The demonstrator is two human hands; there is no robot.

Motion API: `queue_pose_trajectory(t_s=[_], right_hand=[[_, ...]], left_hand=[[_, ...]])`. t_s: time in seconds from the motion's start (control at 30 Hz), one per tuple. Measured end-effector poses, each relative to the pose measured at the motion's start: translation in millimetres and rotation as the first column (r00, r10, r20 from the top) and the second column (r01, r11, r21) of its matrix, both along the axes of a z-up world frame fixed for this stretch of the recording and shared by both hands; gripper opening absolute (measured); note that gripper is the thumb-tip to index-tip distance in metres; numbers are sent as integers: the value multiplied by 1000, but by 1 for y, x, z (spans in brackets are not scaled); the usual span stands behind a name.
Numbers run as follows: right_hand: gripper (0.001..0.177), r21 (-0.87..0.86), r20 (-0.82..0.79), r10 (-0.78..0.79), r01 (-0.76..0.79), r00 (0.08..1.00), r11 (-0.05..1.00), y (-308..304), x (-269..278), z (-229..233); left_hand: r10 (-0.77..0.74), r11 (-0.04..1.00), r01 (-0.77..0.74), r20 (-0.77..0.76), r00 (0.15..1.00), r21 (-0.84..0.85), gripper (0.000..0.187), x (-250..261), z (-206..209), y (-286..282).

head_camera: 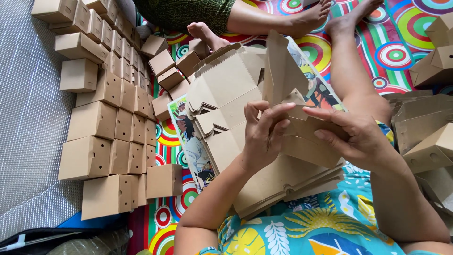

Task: Folding cardboard templates into small boxes and stacking them

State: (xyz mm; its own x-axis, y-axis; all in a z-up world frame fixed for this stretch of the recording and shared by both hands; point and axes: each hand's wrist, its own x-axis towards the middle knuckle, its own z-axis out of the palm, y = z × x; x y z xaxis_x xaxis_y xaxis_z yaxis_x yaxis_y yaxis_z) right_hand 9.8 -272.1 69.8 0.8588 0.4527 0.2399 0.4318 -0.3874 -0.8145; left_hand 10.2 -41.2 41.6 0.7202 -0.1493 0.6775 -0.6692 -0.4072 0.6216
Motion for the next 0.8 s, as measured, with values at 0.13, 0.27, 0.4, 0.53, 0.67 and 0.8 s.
queue_pose_trajectory(t_s=[0.13, 0.27, 0.4, 0.53, 0.67, 0.8], right_hand=[[49, 1, 46, 10, -11, 999, 1000, 0, 0, -1], [47, 22, 5, 21, -21, 1000, 1000, -1, 0, -5], [48, 112, -27, 63, -59, 998, 992, -7, -2, -11], [49, 110, -69, 54, -46, 996, 993, -8, -1, -13], [49, 87, -2, 68, -67, 998, 994, -7, -1, -5], [44, 112, -37, 65, -60, 997, 992, -11, -2, -22]], left_hand=[[-27, 999, 27, 0, 1000, 43, 30, -2, -4, -1], [-14, 973, -11, 105, 994, 232, 37, -1, -4, 5], [-24, 978, 6, 85, 996, 210, 39, 2, 1, 8], [-41, 987, 31, 63, 997, 159, 39, 3, -1, 6], [-117, 984, 104, 84, 990, 146, 39, 8, -15, 5], [-248, 938, 191, 176, 953, 288, 37, 6, -17, 11]])
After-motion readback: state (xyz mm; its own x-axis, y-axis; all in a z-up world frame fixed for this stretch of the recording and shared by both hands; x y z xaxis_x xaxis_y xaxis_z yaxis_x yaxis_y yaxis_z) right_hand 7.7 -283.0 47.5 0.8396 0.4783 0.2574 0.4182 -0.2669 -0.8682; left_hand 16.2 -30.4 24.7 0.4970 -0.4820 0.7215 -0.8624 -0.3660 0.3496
